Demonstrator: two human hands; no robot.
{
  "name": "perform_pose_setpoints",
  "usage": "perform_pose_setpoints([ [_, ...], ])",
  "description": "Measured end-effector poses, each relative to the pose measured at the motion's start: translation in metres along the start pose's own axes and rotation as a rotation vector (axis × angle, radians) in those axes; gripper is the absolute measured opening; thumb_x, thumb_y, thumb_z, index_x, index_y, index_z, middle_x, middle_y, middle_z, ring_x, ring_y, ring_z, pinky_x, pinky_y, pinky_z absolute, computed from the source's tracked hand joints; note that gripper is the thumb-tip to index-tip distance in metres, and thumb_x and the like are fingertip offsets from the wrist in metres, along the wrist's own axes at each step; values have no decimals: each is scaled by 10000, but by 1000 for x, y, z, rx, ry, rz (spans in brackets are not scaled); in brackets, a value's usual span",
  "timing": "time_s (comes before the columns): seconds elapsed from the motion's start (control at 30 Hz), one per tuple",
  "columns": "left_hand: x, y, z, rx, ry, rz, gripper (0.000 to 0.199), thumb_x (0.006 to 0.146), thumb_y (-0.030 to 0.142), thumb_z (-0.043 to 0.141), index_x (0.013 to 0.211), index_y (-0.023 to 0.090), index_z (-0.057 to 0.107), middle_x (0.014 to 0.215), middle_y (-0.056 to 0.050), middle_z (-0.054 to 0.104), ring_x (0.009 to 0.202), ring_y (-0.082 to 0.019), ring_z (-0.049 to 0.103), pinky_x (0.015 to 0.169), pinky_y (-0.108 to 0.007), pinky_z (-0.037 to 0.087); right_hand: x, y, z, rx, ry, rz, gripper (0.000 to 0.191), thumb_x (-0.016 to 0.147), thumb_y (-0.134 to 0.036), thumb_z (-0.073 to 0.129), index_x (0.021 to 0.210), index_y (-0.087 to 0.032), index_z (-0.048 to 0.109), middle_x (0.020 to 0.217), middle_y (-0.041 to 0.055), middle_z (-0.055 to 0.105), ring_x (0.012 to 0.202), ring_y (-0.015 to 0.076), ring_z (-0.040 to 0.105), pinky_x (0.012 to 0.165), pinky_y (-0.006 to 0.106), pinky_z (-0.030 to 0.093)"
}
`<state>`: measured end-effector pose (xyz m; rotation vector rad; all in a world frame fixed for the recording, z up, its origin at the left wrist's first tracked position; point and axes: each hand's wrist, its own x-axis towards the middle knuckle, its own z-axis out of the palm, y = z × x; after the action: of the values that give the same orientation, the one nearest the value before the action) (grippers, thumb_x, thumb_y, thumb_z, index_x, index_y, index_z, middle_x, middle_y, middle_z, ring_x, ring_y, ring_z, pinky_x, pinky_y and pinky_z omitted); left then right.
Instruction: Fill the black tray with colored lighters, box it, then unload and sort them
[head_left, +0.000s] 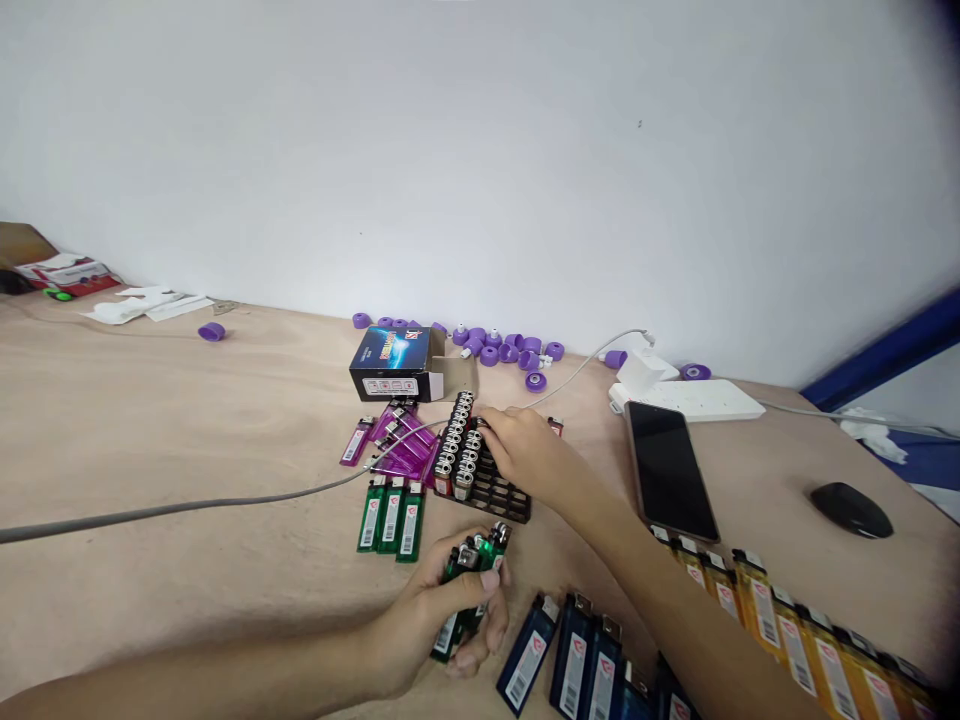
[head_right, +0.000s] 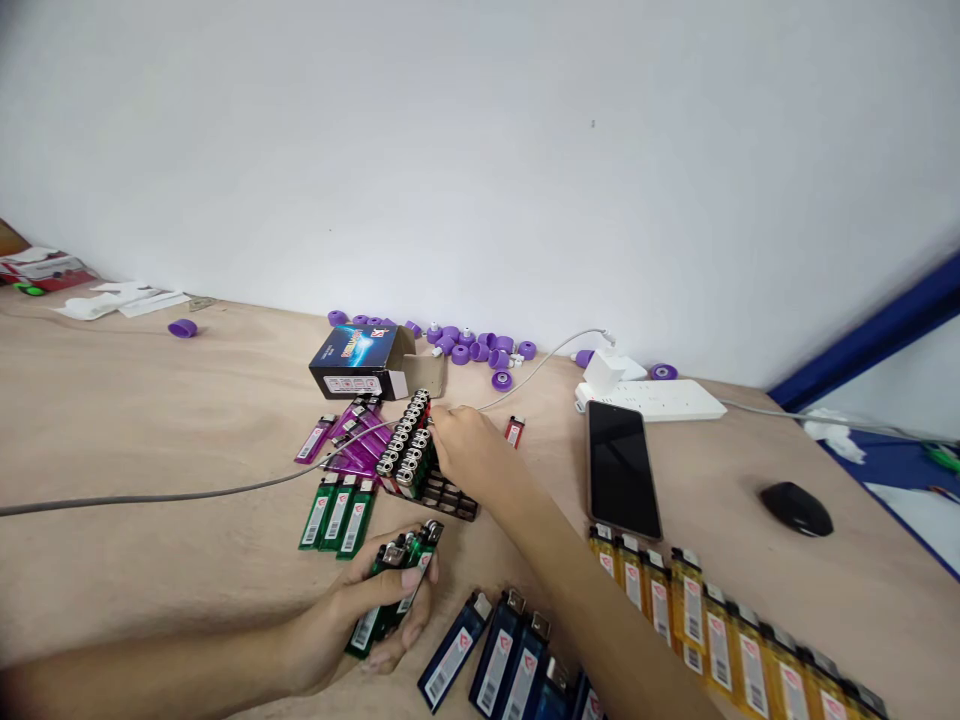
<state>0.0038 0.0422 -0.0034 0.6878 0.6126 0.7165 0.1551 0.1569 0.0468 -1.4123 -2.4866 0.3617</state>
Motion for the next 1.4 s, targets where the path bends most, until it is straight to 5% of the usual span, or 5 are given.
perform_pose_setpoints([
  [0.5, 3, -4, -1, 101, 63, 157, 464, 881, 601, 623, 1036, 189, 475, 615, 32, 642, 263, -21, 317, 278, -135, 261, -23, -11, -75, 196, -450, 62, 195, 935, -307, 534, 856, -183, 662, 772, 29, 729, 649, 148, 624, 573, 252, 392],
  [0.73, 3, 0, 1, 106, 48, 150, 460, 901, 568, 619, 1082, 159, 511, 647, 13, 648, 286, -7, 297, 294, -135, 274, -24, -33, -68, 300, -617, -34, 224, 897, -284, 589, 698, -179, 583, 718, 3, 711, 617, 119, 595, 533, 230, 352],
  [1.03, -5, -1, 2, 460, 136, 223, 379, 915, 550, 594, 882, 180, 517, 585, 50, 520, 416, -62, 395, 423, -181, 335, -20, 8, -85, 462, -281, 17, 159, 868, -320, 592, 780, -193, 629, 592, -28, 634, 550, 125, 528, 524, 251, 356],
  [1.2, -12, 6, -2, 750, 394, 413, 330, 946, 409, 587, 1222, 228, 570, 1236, -81, 571, 1044, -215, 544, 922, -295, 435, -6, 31, -66, 415, 122, 175, 139, 835, -322, 587, 785, -194, 610, 579, -39, 584, 576, 138, 543, 556, 259, 383],
  [1.4, -7, 14, -3, 625, 433, 381, 570, 935, 373, 609, 1461, 283, 407, 1461, -75, 451, 1292, -277, 429, 1072, -361, 364, 14, 23, -29, 323, 206, 198, 132, 834, -226, 551, 712, -190, 588, 630, -7, 633, 612, 143, 565, 596, 260, 398],
])
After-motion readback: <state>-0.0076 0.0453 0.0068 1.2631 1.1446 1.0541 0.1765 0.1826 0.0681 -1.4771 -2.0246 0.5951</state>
